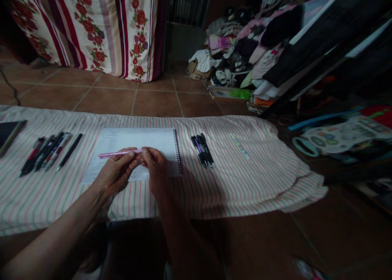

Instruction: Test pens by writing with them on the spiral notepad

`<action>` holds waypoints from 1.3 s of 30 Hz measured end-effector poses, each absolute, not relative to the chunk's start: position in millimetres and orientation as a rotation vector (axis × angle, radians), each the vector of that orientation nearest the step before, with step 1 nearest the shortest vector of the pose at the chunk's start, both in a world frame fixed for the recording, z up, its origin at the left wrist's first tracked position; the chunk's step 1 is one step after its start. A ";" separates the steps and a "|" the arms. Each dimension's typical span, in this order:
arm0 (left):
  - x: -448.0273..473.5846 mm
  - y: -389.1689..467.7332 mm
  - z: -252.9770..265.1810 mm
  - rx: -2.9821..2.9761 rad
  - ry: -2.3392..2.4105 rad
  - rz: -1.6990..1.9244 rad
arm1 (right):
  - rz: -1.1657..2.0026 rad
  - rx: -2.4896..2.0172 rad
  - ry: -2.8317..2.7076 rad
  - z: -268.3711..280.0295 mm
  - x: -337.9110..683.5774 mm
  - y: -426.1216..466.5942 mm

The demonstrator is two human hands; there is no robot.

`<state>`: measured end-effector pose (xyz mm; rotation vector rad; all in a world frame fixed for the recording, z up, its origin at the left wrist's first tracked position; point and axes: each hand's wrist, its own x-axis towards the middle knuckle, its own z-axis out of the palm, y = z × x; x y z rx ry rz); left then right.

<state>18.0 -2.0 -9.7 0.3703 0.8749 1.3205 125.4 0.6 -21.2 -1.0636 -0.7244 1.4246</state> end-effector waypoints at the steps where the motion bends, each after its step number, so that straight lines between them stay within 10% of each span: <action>1: 18.3 -2.0 -9.7 0.372 0.876 1.326 | 1.430 -1.056 -0.714 -20.6 125.1 0.7; 39: 23.1 -8.5 -5.2 0.360 0.879 1.318 | 1.340 -1.070 -0.731 -25.1 125.9 9.5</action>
